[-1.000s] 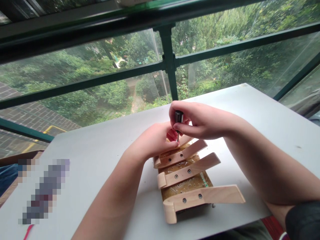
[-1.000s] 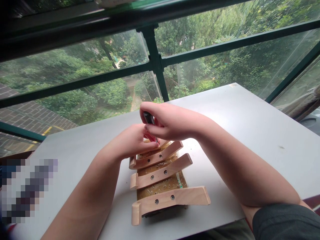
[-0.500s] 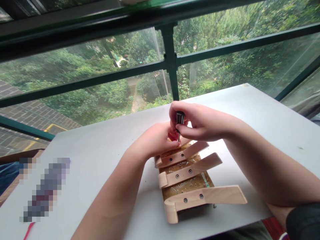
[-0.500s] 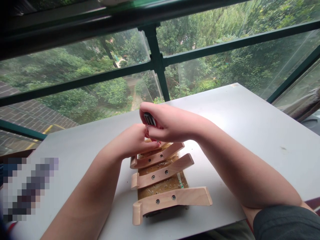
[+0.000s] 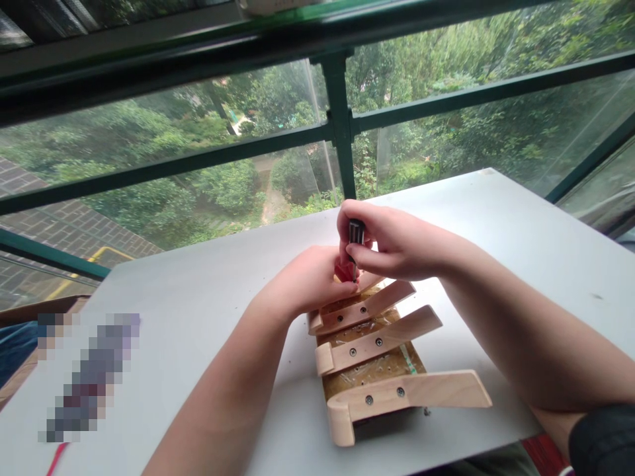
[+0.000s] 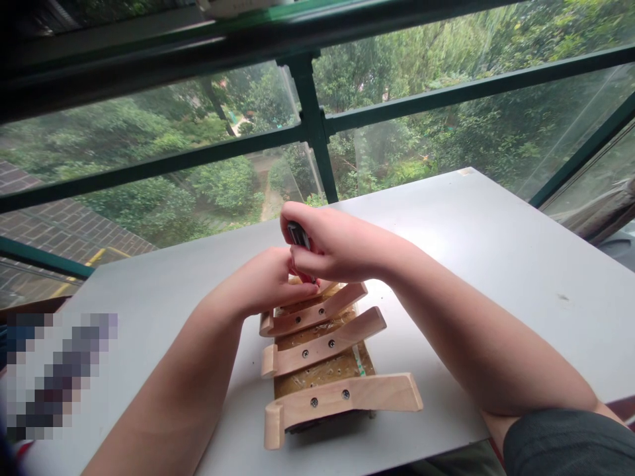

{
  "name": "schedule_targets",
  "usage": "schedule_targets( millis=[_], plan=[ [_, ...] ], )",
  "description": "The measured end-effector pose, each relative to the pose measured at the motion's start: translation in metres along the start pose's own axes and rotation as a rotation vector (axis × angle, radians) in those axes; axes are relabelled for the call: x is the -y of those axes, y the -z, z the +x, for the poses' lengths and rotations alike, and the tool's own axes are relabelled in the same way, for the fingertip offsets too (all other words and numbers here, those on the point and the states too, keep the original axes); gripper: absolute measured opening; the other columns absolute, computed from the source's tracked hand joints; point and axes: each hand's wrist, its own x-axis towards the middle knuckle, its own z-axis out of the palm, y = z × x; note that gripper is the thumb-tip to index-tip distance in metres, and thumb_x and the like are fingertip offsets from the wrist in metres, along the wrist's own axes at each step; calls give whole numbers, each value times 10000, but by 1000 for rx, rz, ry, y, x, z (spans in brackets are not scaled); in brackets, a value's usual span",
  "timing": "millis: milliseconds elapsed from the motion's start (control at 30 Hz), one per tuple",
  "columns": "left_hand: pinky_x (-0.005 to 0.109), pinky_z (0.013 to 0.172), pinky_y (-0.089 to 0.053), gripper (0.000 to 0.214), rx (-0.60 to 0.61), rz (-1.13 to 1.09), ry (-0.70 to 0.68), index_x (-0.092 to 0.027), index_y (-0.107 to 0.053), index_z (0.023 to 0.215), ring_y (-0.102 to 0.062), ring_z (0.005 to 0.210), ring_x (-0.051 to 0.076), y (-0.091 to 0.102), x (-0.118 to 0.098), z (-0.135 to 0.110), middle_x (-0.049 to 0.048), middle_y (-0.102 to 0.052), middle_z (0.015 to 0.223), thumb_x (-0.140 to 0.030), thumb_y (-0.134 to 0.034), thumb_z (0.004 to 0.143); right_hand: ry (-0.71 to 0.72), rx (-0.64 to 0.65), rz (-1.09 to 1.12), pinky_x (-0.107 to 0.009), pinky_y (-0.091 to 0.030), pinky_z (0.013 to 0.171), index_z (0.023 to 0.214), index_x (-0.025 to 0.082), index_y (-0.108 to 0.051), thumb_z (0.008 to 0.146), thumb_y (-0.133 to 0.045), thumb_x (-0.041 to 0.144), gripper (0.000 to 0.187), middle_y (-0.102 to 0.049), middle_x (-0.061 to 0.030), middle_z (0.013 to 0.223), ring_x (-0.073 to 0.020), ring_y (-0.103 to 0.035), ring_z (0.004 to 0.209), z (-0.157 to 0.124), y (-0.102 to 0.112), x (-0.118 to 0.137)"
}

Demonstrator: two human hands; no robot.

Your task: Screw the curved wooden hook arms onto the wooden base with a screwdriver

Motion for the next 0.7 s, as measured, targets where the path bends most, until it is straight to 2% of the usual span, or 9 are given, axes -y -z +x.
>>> schedule_targets(
  millis=[467, 567, 700],
  plan=[
    [250, 517, -375, 137, 55, -30, 29, -191, -581, 673, -543, 584, 139, -4, 5, 1, -18, -611, 617, -302, -581, 753, -3, 13, 73, -261, -374, 576, 912, 211, -461, 827, -490, 101, 142, -606, 11, 770, -125, -521, 663, 0, -2, -1],
    [264, 522, -379, 144, 45, 2, 30, -191, -601, 696, -571, 618, 162, -5, 6, 2, -2, -632, 649, -316, -577, 762, -1, 0, 75, -269, -384, 589, 923, 212, -452, 875, -508, 186, 78, -600, 9, 766, -134, -527, 677, 1, -7, -2],
    [282, 571, -415, 130, -30, 40, 4, -188, -644, 766, -608, 724, 197, -7, 8, 3, 29, -689, 775, -309, -602, 745, -9, 36, 31, -294, -380, 610, 919, 208, -434, 923, -485, 299, 104, -607, -13, 791, -150, -522, 682, 3, -18, -4]
  ],
)
